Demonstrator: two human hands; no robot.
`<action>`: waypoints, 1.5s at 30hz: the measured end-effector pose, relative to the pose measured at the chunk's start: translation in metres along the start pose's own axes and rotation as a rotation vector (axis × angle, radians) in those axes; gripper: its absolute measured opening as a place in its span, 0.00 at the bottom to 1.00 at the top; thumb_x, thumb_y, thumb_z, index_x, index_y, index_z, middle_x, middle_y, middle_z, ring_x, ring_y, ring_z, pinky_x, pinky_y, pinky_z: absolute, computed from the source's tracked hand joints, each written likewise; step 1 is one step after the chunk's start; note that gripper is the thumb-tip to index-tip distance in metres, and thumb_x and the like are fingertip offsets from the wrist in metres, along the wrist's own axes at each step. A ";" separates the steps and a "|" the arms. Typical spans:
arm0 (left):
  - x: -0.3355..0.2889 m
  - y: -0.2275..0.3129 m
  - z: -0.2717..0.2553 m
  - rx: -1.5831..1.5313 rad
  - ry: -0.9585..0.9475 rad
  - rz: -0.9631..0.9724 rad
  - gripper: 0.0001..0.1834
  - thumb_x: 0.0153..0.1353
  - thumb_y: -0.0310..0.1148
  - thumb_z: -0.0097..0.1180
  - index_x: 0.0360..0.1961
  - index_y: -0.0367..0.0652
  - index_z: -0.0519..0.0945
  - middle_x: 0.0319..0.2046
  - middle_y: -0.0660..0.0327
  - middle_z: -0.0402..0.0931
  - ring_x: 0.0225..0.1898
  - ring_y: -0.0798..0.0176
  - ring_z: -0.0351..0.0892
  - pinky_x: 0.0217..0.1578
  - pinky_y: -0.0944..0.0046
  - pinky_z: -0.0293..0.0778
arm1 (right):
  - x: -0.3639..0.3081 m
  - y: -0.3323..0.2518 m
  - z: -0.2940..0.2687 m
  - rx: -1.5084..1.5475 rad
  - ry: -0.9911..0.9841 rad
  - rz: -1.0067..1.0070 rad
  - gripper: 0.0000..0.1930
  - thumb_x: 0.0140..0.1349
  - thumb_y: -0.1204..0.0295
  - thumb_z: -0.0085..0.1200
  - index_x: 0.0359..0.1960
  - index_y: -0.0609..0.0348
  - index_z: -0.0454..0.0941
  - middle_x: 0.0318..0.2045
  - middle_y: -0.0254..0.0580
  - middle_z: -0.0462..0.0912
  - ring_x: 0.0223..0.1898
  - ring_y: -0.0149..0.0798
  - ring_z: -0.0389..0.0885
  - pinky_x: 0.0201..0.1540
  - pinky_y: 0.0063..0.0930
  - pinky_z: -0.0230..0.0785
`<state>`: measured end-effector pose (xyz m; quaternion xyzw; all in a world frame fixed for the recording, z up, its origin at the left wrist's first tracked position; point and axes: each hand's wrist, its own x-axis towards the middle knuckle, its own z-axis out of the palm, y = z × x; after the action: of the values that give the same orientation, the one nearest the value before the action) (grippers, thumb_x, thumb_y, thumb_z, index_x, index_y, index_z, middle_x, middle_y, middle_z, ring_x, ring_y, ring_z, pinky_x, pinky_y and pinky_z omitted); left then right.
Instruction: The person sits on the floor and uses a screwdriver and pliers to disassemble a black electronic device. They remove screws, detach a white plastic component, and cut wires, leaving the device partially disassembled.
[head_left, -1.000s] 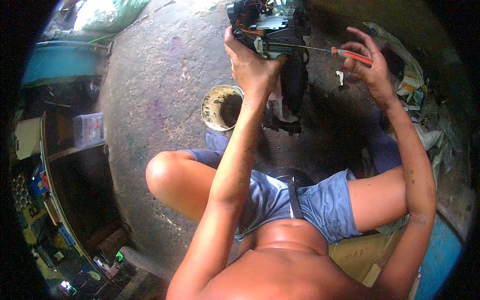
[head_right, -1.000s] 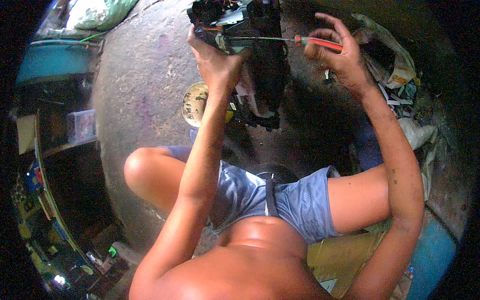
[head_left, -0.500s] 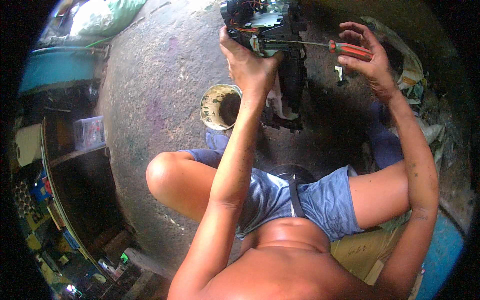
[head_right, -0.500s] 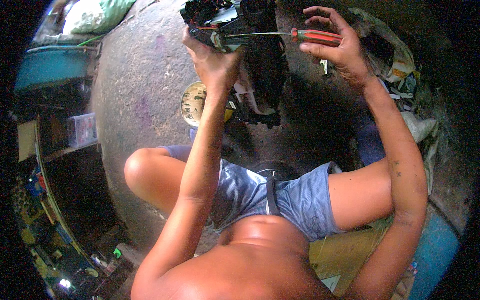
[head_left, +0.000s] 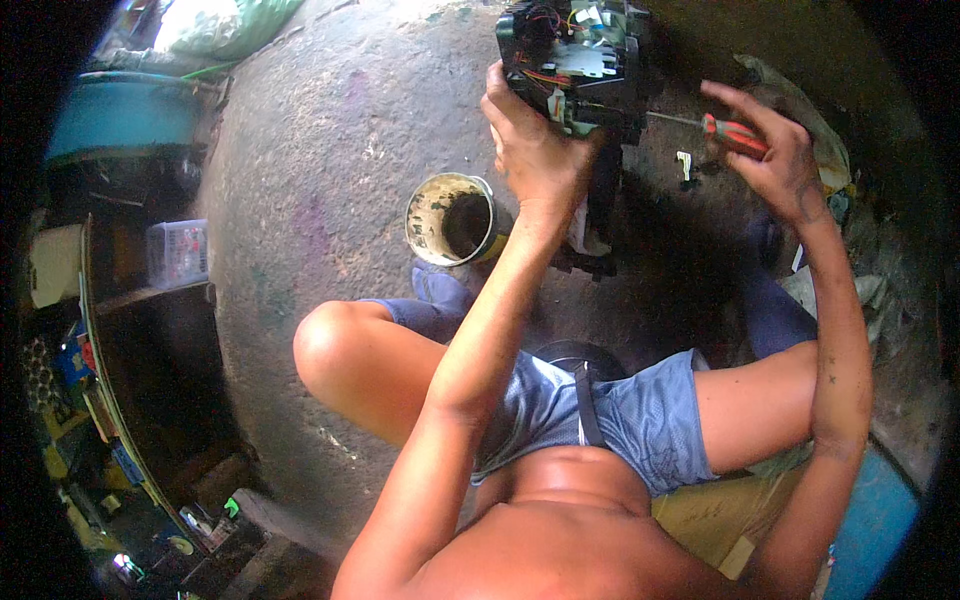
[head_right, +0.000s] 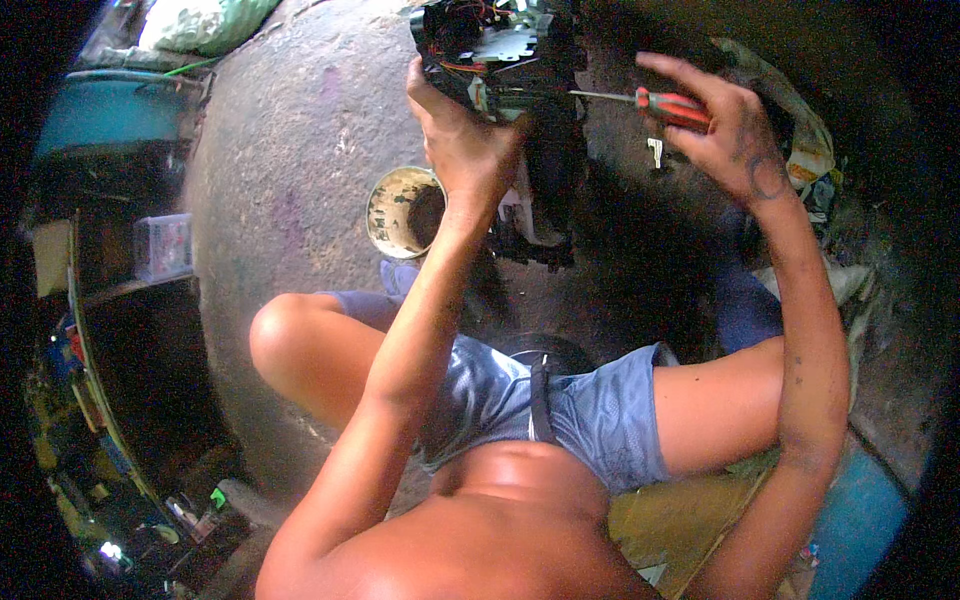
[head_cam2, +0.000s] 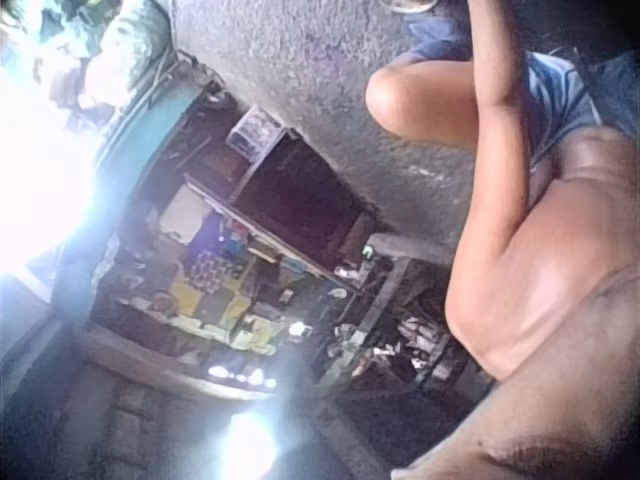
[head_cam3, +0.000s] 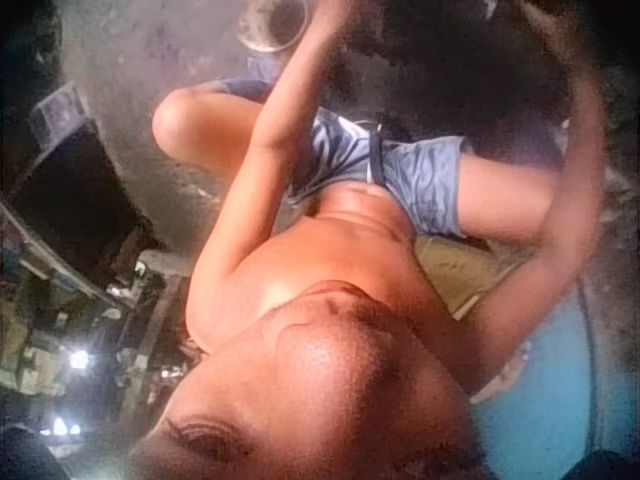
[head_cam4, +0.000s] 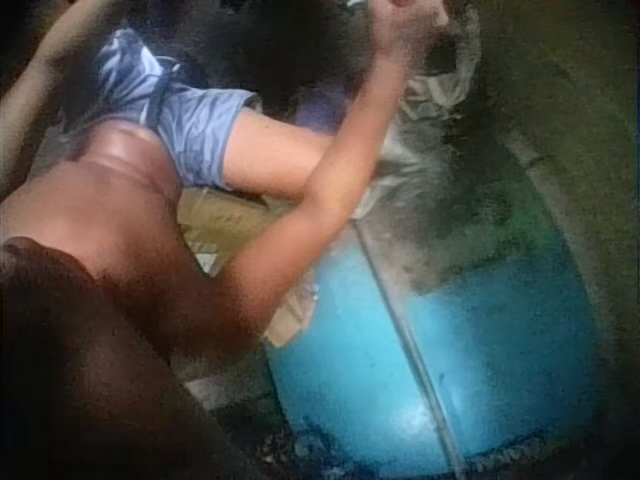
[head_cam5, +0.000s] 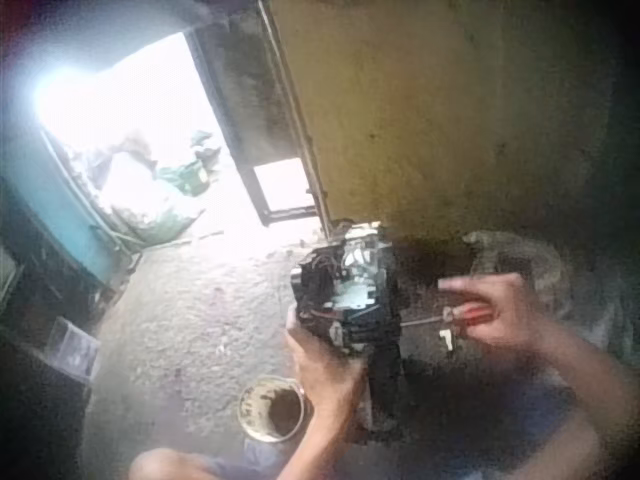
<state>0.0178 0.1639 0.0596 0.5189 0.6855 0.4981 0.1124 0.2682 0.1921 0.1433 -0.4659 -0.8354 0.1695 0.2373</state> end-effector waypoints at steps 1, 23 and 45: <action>-0.002 0.003 -0.001 -0.007 -0.015 -0.012 0.60 0.40 0.43 0.78 0.71 0.46 0.52 0.56 0.46 0.67 0.56 0.32 0.72 0.51 0.37 0.73 | -0.003 -0.004 -0.005 -0.053 -0.099 0.009 0.23 0.59 0.64 0.66 0.57 0.47 0.81 0.40 0.44 0.86 0.38 0.44 0.87 0.46 0.36 0.78; -0.003 0.013 0.004 -0.006 -0.018 0.056 0.60 0.38 0.44 0.80 0.70 0.45 0.54 0.55 0.46 0.67 0.56 0.32 0.72 0.51 0.38 0.73 | 0.001 -0.020 0.011 -0.411 0.027 -0.291 0.10 0.55 0.70 0.65 0.37 0.57 0.81 0.34 0.43 0.83 0.43 0.47 0.81 0.48 0.40 0.69; 0.003 0.009 -0.002 -0.029 -0.061 0.044 0.58 0.39 0.43 0.78 0.69 0.46 0.55 0.56 0.45 0.69 0.55 0.32 0.75 0.50 0.39 0.75 | 0.006 -0.020 0.025 -0.034 0.027 -0.191 0.13 0.55 0.73 0.66 0.42 0.59 0.80 0.37 0.51 0.84 0.36 0.53 0.83 0.40 0.39 0.75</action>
<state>0.0206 0.1646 0.0693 0.5473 0.6629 0.4942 0.1299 0.2374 0.1857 0.1341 -0.3905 -0.8755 0.1256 0.2555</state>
